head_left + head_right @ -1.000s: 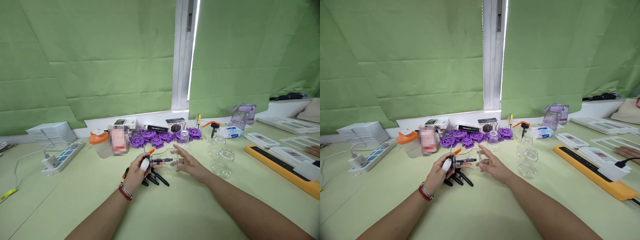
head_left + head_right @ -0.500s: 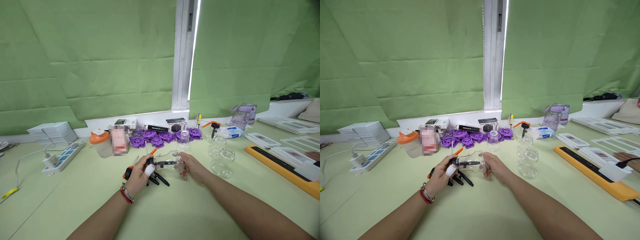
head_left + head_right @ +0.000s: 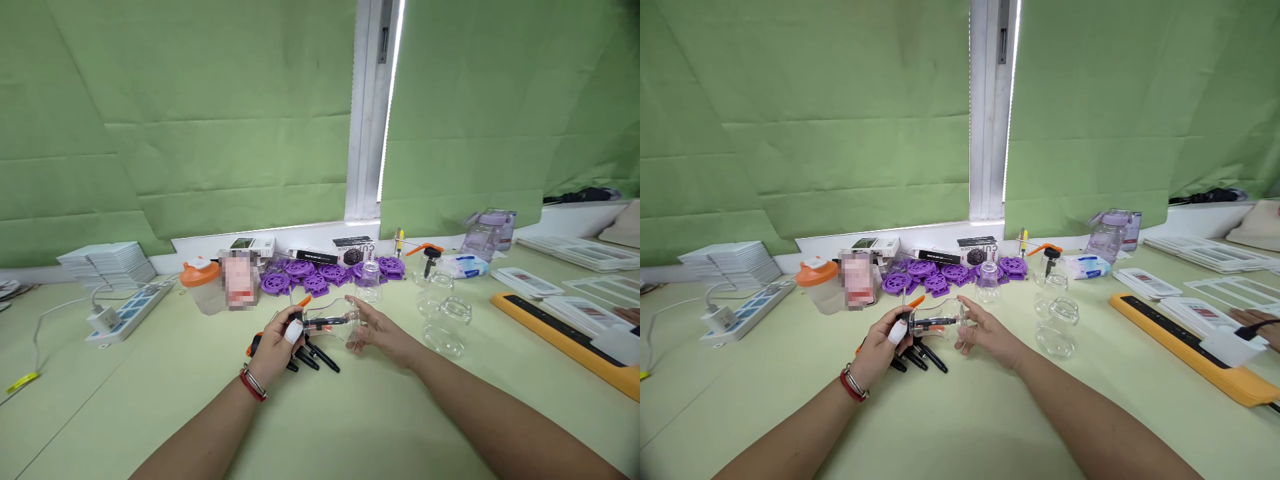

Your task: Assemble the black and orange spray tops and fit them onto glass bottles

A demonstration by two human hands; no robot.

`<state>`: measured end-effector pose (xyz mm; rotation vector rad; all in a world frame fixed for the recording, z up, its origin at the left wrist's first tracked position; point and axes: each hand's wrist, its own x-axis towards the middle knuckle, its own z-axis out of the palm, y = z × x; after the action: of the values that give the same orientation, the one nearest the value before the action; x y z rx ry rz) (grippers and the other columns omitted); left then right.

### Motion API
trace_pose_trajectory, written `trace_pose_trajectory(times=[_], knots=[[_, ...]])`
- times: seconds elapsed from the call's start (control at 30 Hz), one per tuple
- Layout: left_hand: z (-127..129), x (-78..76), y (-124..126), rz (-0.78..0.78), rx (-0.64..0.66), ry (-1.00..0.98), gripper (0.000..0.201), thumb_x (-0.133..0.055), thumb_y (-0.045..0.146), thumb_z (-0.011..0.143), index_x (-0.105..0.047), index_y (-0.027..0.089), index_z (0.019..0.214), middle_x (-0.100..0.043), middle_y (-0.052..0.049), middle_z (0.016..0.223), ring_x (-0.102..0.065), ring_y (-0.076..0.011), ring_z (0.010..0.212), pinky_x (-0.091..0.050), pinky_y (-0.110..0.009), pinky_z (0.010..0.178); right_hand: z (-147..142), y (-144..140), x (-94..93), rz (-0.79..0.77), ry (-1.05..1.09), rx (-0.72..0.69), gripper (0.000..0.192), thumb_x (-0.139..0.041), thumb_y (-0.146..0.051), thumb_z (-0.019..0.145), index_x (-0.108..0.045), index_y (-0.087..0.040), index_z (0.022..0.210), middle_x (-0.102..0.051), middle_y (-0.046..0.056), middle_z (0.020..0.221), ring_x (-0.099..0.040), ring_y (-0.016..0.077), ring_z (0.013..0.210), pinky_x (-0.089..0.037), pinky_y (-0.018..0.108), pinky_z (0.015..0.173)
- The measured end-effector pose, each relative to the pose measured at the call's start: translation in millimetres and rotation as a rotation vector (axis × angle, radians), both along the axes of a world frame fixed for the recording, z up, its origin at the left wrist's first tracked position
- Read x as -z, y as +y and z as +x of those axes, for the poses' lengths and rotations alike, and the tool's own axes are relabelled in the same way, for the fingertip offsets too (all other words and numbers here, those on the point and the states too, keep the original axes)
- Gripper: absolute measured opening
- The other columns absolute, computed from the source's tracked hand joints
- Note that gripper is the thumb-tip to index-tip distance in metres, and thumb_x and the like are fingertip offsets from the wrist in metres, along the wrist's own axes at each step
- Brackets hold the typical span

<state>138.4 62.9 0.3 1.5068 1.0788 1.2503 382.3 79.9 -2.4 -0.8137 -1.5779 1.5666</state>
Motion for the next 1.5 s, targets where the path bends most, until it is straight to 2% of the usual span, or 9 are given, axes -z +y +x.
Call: trace_pose_trajectory(times=[0.2, 0.37, 0.47, 0.67, 0.83, 0.93, 1.0, 1.1, 1.5], knots=[[0, 3.2, 1, 0.013, 0.036, -0.01, 0.041, -0.049, 0.045, 0.084, -0.05, 0.016, 0.113, -0.05, 0.003, 0.062, -0.043, -0.0078, 0.049, -0.037, -0.021, 0.046, 0, 3, 3.1, -0.005, -0.045, 0.024, 0.071, -0.053, -0.058, 0.079, -0.032, -0.019, 0.134, -0.057, 0.008, 0.092, -0.058, 0.0125, 0.059, -0.048, 0.028, 0.055], [1, -1.7, 0, -0.021, -0.008, -0.022, 0.042, -0.052, 0.046, 0.082, -0.05, 0.017, 0.113, -0.051, 0.003, 0.062, -0.044, -0.0082, 0.048, -0.037, -0.021, 0.045, 1, 1, 1.3, 0.086, 0.0, 0.031, 0.076, -0.059, -0.048, 0.08, -0.017, -0.034, 0.142, -0.032, 0.014, 0.137, -0.058, 0.0181, 0.092, -0.051, 0.032, 0.068], [1, -1.1, 0, -0.032, -0.01, -0.025, 0.042, -0.052, 0.045, 0.082, -0.05, 0.017, 0.113, -0.052, 0.003, 0.061, -0.043, -0.008, 0.047, -0.036, -0.021, 0.044, 2, 0, -0.8, 0.124, 0.035, 0.004, 0.078, -0.066, -0.039, 0.077, -0.021, -0.039, 0.14, -0.026, 0.01, 0.141, -0.056, 0.018, 0.097, -0.05, 0.034, 0.075], [-2, 7.3, 2, 0.038, 0.016, 0.006, 0.038, -0.052, 0.042, 0.083, -0.051, 0.019, 0.113, -0.058, -0.004, 0.082, -0.052, -0.0112, 0.062, -0.046, -0.024, 0.055, -2, 2, 3.7, -0.014, 0.045, 0.052, 0.062, -0.055, -0.049, 0.082, -0.032, -0.025, 0.135, -0.056, 0.008, 0.101, -0.062, 0.0135, 0.065, -0.049, 0.028, 0.056], [-1, 4.8, 0, 0.026, 0.05, 0.02, 0.038, -0.051, 0.044, 0.083, -0.052, 0.02, 0.113, -0.057, -0.002, 0.078, -0.05, -0.0105, 0.058, -0.044, -0.023, 0.052, 0, 5, 6.2, -0.048, -0.029, 0.072, 0.059, -0.044, -0.061, 0.082, -0.046, -0.017, 0.121, -0.062, 0.006, 0.079, -0.055, 0.0112, 0.049, -0.042, 0.024, 0.045], [0, 1.9, 1, -0.004, 0.017, -0.026, 0.041, -0.052, 0.046, 0.082, -0.052, 0.018, 0.112, -0.056, -0.001, 0.07, -0.047, -0.0098, 0.053, -0.038, -0.021, 0.046, 3, 4, 1.7, 0.011, -0.008, 0.071, 0.067, -0.05, -0.058, 0.081, -0.034, -0.022, 0.134, -0.06, 0.013, 0.104, -0.063, 0.0159, 0.068, -0.047, 0.027, 0.053], [-1, 1.1, 2, -0.017, 0.002, -0.052, 0.043, -0.053, 0.046, 0.081, -0.051, 0.018, 0.113, -0.055, 0.0, 0.066, -0.047, -0.01, 0.053, -0.037, -0.02, 0.045, 4, 3, -1.5, 0.068, 0.02, 0.062, 0.076, -0.06, -0.048, 0.079, -0.02, -0.032, 0.141, -0.042, 0.015, 0.132, -0.061, 0.0184, 0.088, -0.051, 0.03, 0.065], [-1, 1.5, 3, -0.033, 0.005, -0.059, 0.043, -0.054, 0.046, 0.081, -0.051, 0.018, 0.114, -0.054, 0.001, 0.064, -0.046, -0.0098, 0.053, -0.037, -0.02, 0.045, 4, 1, -2.6, 0.106, 0.01, 0.024, 0.078, -0.065, -0.038, 0.077, -0.02, -0.039, 0.141, -0.028, 0.011, 0.142, -0.059, 0.0177, 0.094, -0.05, 0.035, 0.074], [-3, 8.0, 1, 0.092, -0.001, 0.086, 0.036, -0.052, 0.04, 0.083, -0.052, 0.019, 0.112, -0.06, -0.005, 0.084, -0.053, -0.0134, 0.065, -0.047, -0.027, 0.06, -3, 0, -1.4, -0.089, 0.128, 0.08, 0.065, -0.063, -0.041, 0.078, -0.035, -0.027, 0.135, -0.055, 0.002, 0.092, -0.059, 0.0118, 0.061, -0.045, 0.026, 0.052]])
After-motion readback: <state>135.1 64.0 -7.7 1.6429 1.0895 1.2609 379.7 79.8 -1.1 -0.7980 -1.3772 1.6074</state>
